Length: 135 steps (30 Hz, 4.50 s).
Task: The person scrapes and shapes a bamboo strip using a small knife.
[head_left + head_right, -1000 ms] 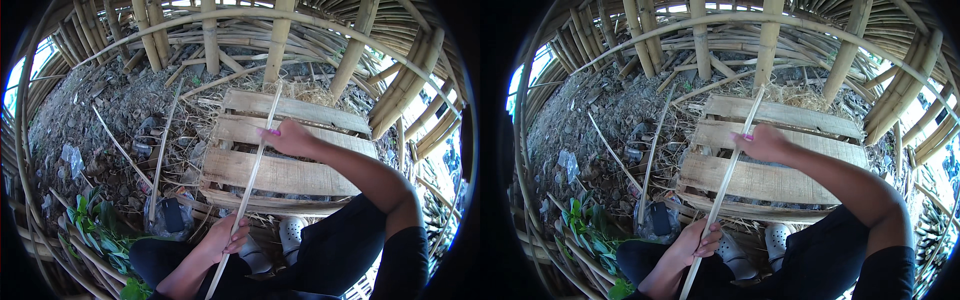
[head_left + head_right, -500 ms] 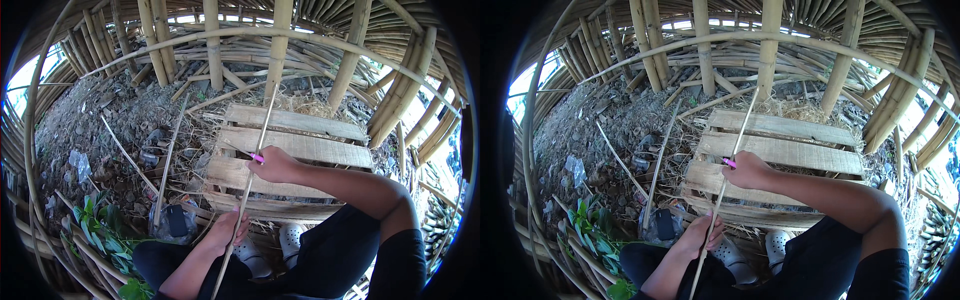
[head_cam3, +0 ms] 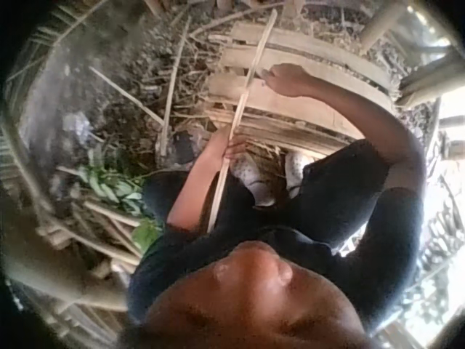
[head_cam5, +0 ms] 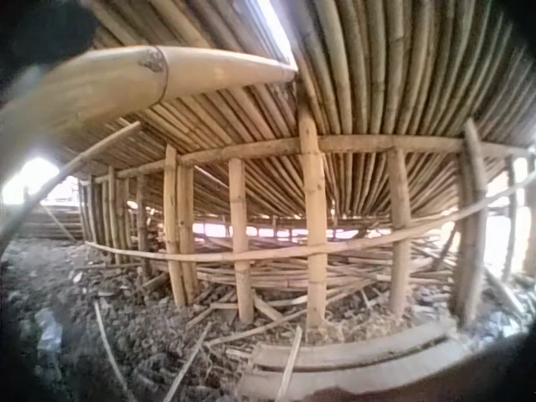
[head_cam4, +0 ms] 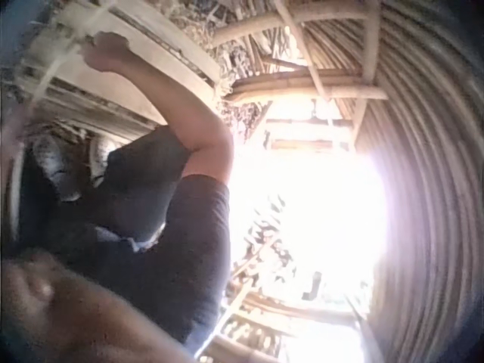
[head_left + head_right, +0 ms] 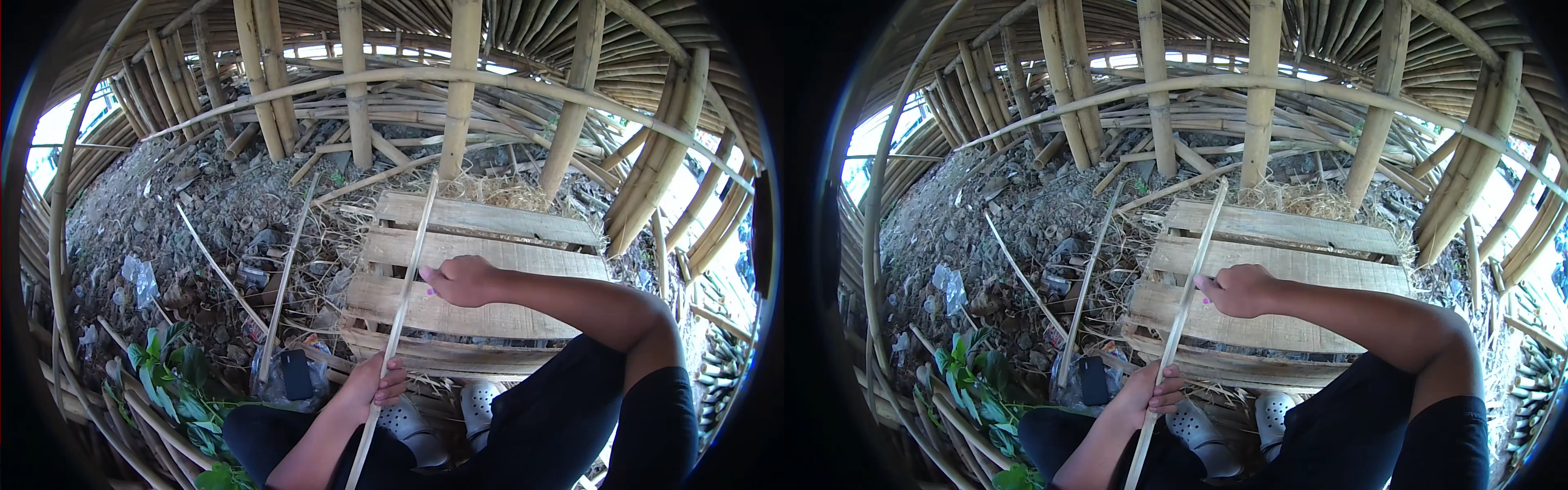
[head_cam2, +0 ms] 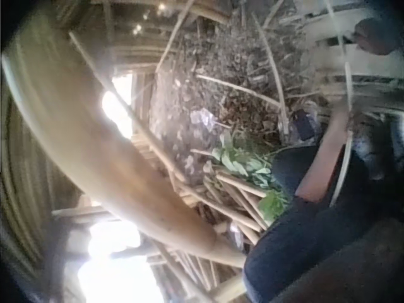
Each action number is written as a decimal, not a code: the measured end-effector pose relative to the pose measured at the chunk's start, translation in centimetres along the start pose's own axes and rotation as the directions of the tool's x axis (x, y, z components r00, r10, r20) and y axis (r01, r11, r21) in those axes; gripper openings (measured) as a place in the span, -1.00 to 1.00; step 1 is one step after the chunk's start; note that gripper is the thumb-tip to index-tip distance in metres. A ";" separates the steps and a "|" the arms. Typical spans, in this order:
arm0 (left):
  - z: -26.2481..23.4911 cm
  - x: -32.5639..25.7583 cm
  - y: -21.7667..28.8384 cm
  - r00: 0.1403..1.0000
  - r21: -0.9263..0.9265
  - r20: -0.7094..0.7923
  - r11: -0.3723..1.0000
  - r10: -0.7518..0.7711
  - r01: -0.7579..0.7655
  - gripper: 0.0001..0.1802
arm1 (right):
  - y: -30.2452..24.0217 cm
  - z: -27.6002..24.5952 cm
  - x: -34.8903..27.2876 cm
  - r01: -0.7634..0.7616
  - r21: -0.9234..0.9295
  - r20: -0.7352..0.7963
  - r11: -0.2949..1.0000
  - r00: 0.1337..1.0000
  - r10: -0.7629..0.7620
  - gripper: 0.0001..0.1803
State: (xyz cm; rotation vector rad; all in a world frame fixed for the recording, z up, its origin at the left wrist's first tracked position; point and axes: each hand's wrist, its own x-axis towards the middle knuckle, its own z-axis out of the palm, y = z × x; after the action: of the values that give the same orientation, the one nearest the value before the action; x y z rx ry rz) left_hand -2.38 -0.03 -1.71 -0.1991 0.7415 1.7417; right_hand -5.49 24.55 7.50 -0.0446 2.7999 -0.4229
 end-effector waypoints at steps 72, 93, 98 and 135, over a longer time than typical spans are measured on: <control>-0.6 -2.0 0.9 0.994 -0.411 0.108 0.912 0.030 0.018 -0.66 | 4.7 2.2 2.1 -0.087 -0.741 -0.324 0.666 0.915 -0.240 -0.36; -1.5 -1.4 1.5 0.995 -0.342 0.095 0.940 0.017 0.017 -0.62 | 3.3 0.7 0.5 -0.068 -0.636 -0.294 0.769 0.942 -0.160 -0.34; -1.8 -1.0 1.4 0.989 -0.360 0.147 0.932 0.008 0.046 -0.62 | 9.8 -0.5 8.8 0.048 -0.546 -0.236 0.836 0.949 -0.209 -0.39; -1.5 -2.1 2.3 0.991 -0.322 0.111 0.946 0.069 -0.030 -0.62 | 1.9 0.4 -2.3 0.272 -0.567 0.087 0.777 0.958 -0.273 -0.39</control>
State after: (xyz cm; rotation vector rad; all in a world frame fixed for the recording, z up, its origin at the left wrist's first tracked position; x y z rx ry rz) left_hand -4.20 -2.85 -1.01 -0.2943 0.3745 1.8983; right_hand -3.16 26.46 7.22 -0.5912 2.8155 0.3870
